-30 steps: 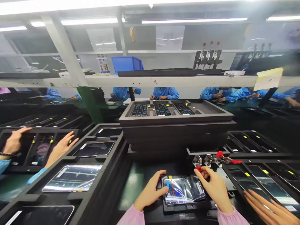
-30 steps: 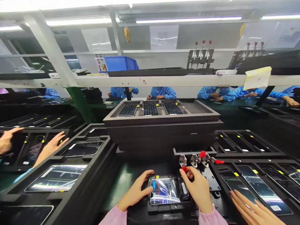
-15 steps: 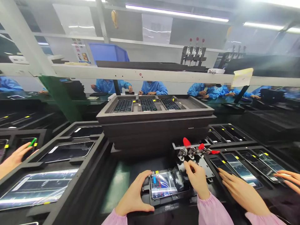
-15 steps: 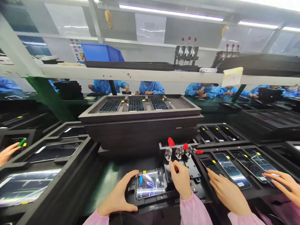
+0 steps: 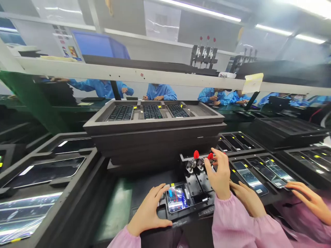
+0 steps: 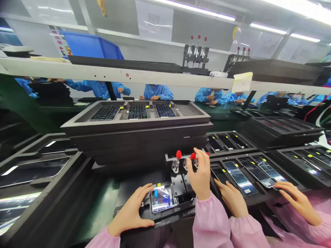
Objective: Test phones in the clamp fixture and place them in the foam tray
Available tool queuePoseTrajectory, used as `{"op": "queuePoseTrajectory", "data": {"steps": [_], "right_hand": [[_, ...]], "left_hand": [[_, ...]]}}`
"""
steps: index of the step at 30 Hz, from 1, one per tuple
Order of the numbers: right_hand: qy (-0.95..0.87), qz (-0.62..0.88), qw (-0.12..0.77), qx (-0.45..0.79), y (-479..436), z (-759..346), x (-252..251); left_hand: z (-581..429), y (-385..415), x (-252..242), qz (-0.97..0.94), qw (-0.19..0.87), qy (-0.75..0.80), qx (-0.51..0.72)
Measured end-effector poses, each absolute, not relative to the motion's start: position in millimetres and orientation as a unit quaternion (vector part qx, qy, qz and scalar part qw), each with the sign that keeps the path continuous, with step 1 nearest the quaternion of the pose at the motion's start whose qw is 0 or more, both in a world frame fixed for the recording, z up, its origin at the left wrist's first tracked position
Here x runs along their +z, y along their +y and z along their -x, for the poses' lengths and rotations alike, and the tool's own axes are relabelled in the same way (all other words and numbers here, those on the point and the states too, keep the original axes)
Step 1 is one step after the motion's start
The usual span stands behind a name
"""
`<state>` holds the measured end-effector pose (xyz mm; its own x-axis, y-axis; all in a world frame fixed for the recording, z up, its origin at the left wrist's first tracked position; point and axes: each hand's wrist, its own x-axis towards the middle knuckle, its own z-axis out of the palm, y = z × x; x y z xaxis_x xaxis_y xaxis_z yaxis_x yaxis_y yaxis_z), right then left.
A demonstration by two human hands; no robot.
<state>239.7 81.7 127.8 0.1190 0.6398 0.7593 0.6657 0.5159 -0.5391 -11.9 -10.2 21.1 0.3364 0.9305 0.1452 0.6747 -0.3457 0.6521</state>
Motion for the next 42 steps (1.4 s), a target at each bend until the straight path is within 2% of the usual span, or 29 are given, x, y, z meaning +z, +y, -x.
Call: {"op": "queuePoseTrajectory", "data": {"steps": [2,7,10,13,18,21,32,42], "right_hand": [[-0.690,0.489,0.534,-0.003,81,-245,134],[-0.669,0.467,0.572,-0.084,55,-255,102],[-0.663,0.529,0.513,-0.133,43,-253,65],[-0.674,0.573,0.447,-0.132,42,-252,45],[-0.649,0.550,0.525,-0.013,52,-245,55],[-0.647,0.570,0.504,0.043,62,-246,61],[-0.620,0.638,0.457,-0.005,74,-404,89],[-0.645,0.623,0.441,-0.046,93,-413,73]], "left_hand": [[2,-7,24,-0.784,0.241,0.514,0.251],[-2,-7,26,-0.776,0.252,0.525,0.242],[1,-8,22,-0.780,0.246,0.525,0.235],[2,-9,19,-0.785,0.240,0.523,0.228],[2,-10,18,-0.769,0.267,0.533,0.231],[3,-10,16,-0.769,0.265,0.533,0.232],[6,-4,1,-0.785,0.230,0.534,0.214],[7,-3,-3,-0.792,0.209,0.520,0.240]]}}
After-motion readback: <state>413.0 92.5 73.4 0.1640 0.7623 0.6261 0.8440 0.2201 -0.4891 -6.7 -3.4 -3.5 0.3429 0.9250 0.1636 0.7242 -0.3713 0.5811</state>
